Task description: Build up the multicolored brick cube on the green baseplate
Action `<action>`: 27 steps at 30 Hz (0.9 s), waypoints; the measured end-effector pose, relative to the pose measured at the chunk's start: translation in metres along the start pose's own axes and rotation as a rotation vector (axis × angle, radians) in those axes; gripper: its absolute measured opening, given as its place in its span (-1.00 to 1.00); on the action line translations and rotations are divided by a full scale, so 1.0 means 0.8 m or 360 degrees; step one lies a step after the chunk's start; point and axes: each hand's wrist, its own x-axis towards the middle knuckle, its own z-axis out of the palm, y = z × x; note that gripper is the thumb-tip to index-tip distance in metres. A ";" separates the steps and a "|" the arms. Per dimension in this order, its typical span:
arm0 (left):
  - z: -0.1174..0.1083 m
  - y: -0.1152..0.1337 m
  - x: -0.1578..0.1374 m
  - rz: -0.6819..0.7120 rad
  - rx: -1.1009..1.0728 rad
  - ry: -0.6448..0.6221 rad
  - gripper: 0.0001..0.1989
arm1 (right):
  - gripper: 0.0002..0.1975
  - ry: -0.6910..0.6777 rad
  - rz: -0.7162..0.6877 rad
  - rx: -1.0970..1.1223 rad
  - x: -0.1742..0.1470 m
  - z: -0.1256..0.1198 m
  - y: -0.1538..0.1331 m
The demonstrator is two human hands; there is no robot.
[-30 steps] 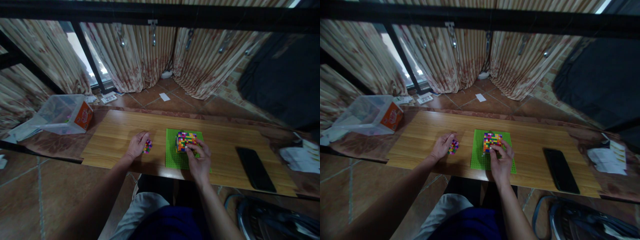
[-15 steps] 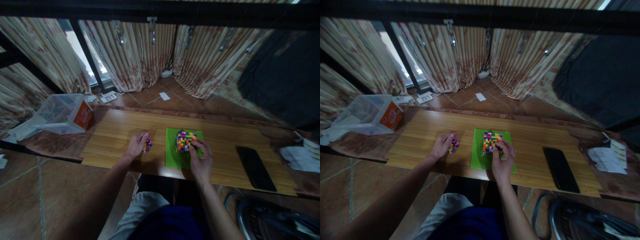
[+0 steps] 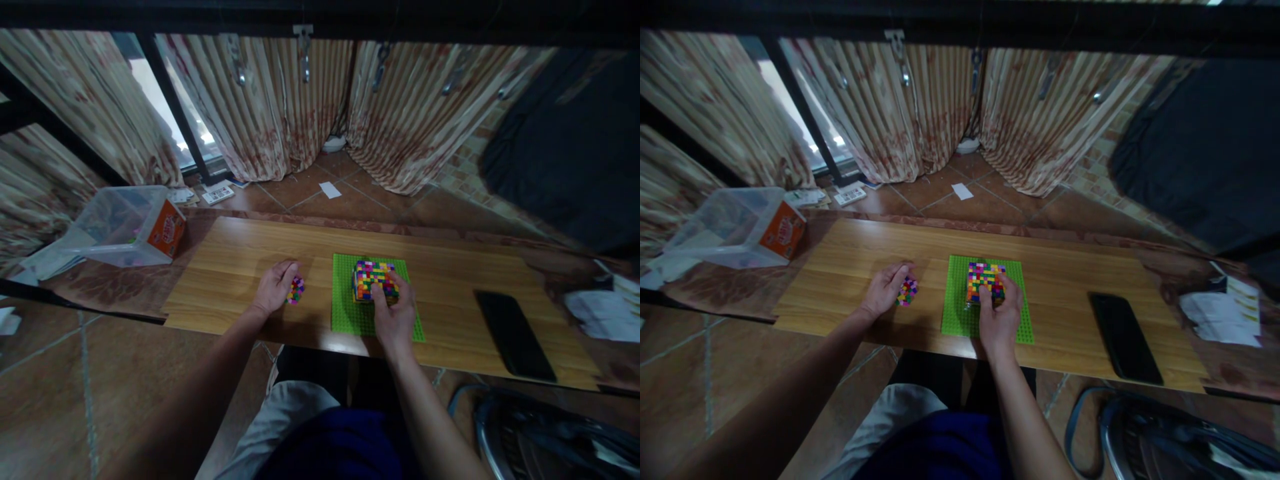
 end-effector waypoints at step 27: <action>0.001 -0.001 0.000 0.0006 0.0030 -0.0003 -0.57 | -0.82 -0.0383 -0.0509 -0.0044 -0.041 0.015 -0.066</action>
